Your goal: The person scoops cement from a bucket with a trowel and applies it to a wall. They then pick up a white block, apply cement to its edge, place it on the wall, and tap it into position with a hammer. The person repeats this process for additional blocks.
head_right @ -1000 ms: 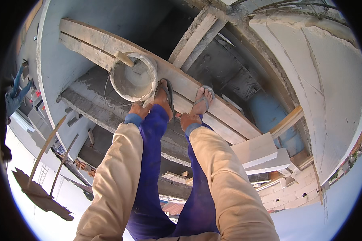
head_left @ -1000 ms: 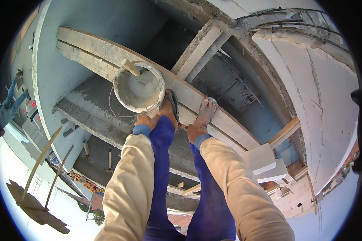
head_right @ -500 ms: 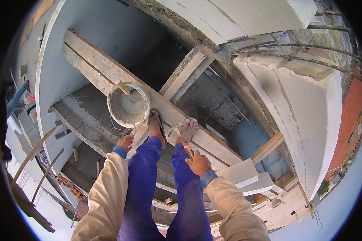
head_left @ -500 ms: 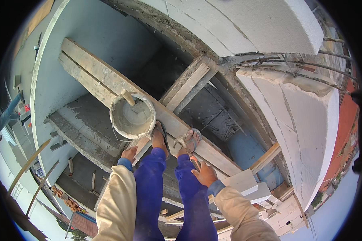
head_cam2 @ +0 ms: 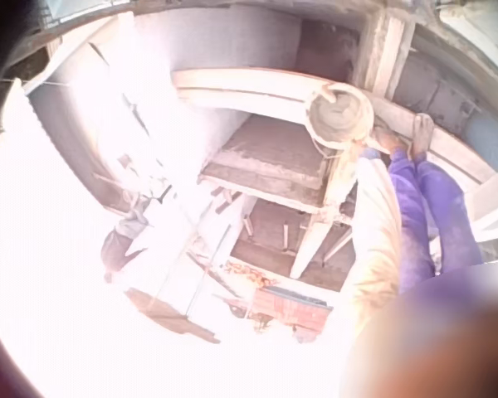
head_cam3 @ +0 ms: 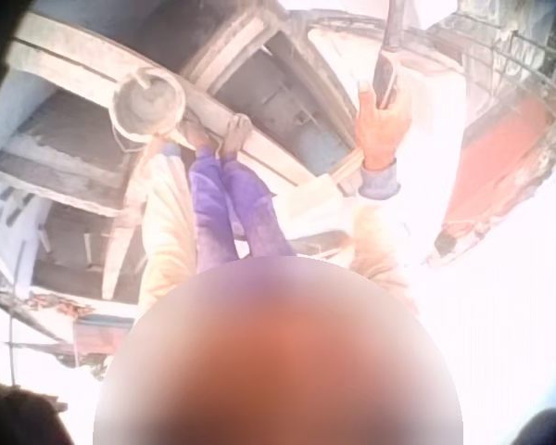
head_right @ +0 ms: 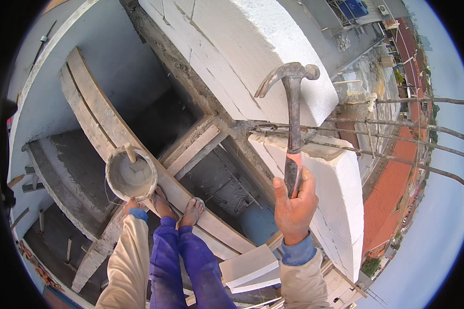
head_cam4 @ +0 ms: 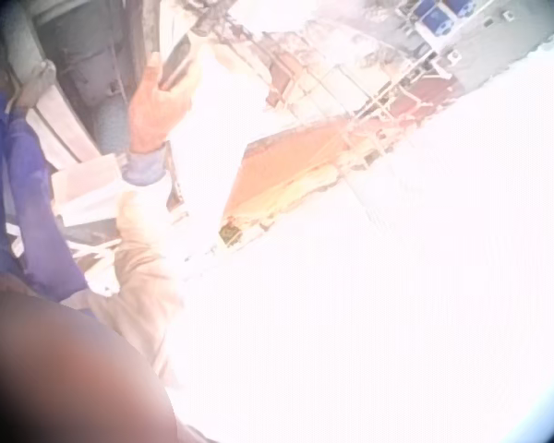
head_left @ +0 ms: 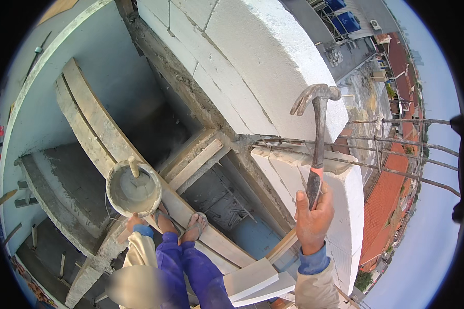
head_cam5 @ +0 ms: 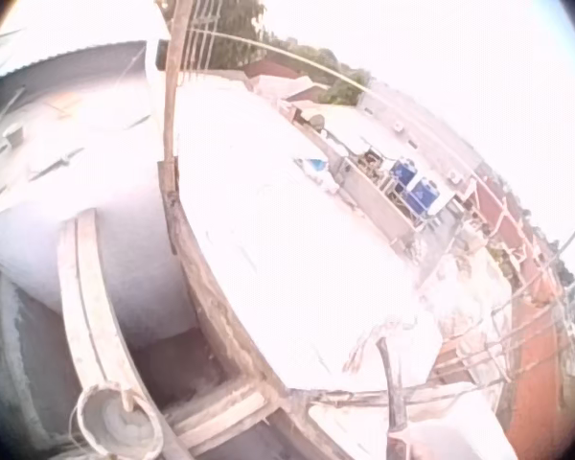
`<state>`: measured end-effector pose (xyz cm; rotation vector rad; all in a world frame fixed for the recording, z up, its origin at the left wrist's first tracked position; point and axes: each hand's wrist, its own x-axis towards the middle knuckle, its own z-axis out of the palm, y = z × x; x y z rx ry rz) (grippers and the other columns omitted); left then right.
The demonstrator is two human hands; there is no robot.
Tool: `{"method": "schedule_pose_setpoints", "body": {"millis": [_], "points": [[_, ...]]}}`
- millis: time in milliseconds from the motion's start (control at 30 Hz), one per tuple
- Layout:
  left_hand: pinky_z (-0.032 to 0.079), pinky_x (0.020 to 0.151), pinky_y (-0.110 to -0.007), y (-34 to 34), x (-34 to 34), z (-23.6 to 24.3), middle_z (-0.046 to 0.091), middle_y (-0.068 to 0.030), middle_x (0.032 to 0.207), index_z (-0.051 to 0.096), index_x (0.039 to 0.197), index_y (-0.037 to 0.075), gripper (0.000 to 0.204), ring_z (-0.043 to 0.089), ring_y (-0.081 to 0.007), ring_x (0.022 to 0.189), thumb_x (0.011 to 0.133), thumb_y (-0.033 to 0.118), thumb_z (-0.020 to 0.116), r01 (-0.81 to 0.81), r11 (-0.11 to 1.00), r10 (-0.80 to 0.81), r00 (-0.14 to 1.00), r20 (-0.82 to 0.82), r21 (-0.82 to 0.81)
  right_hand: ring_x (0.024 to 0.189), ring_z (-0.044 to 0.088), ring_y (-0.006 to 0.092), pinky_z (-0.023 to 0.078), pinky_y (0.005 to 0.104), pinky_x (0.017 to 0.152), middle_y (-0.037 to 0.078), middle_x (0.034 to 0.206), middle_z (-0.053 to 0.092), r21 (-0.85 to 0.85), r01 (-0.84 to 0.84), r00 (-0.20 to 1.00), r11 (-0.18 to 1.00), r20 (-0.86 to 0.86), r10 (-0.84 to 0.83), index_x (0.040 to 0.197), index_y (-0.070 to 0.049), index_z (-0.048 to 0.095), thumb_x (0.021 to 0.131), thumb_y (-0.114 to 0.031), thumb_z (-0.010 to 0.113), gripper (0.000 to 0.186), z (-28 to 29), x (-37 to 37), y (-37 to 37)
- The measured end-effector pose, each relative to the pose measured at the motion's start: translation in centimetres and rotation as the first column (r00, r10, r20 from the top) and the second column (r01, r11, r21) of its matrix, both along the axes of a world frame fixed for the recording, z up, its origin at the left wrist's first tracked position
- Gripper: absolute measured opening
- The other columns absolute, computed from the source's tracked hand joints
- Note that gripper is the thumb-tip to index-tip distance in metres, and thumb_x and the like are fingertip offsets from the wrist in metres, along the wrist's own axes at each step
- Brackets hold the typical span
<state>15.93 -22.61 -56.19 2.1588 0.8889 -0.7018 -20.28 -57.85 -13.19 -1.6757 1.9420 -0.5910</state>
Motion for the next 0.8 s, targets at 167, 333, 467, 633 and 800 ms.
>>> {"method": "schedule_pose_setpoints", "body": {"millis": [167,333,467,633,800], "points": [[0.062,0.075,-0.049,0.6,0.0,-0.4,0.066,-0.0163,0.108,0.056,0.112,0.001,0.026,0.069,-0.0313,0.098,0.092,0.015,0.066,-0.109,0.969,0.065,0.978,-0.198,-0.221,0.074,0.062,0.0178,0.053,0.0328,0.071,0.011,0.086,0.070,-0.250,-0.301,0.940,0.920,-0.240,0.242,0.126,-0.001,0.069,0.100,-0.032,0.075,0.041,2.9,3.6,-11.7],[0.042,0.106,-0.072,-0.6,-0.9,1.4,0.059,-0.0157,0.132,0.052,0.132,0.008,0.033,0.056,-0.0395,0.130,0.102,0.021,0.056,-0.351,0.840,0.167,0.892,-0.419,-0.414,0.088,0.068,0.0270,0.053,0.0383,0.082,0.017,0.098,0.070,-0.152,-0.470,0.823,0.869,-0.431,0.370,0.131,-0.006,0.069,0.103,-0.033,0.067,0.039,4.7,3.5,-18.0],[0.032,0.116,-0.078,-2.1,-0.5,3.7,0.048,-0.0221,0.156,0.041,0.151,0.006,0.048,0.046,-0.0510,0.142,0.102,0.004,0.041,-0.538,0.612,0.180,0.809,-0.559,-0.580,0.114,0.064,0.0338,0.049,0.0434,0.099,0.020,0.118,0.067,-0.123,-0.556,0.691,0.822,-0.618,0.375,0.141,-0.005,0.063,0.104,-0.027,0.063,0.043,3.1,2.4,-19.9],[0.042,0.113,-0.073,-4.3,0.1,7.1,0.046,-0.0230,0.156,0.041,0.146,0.007,0.049,0.047,-0.0495,0.141,0.098,-0.003,0.040,-0.546,0.597,0.311,0.833,-0.457,-0.588,0.128,0.056,0.0362,0.044,0.0460,0.110,0.020,0.135,0.061,-0.150,-0.601,0.630,0.785,-0.694,0.350,0.145,-0.005,0.059,0.106,-0.030,0.063,0.047,2.4,1.6,-18.2],[0.047,0.108,-0.074,-3.6,2.2,13.6,0.053,-0.0203,0.149,0.043,0.147,0.013,0.051,0.058,-0.0473,0.131,0.099,-0.004,0.041,-0.358,0.752,0.186,0.921,-0.343,-0.554,0.132,0.053,0.0382,0.041,0.0480,0.114,0.021,0.138,0.057,-0.090,-0.586,0.685,0.806,-0.586,0.433,0.142,-0.002,0.059,0.104,-0.023,0.064,0.044,7.1,-3.2,-7.6]]}}
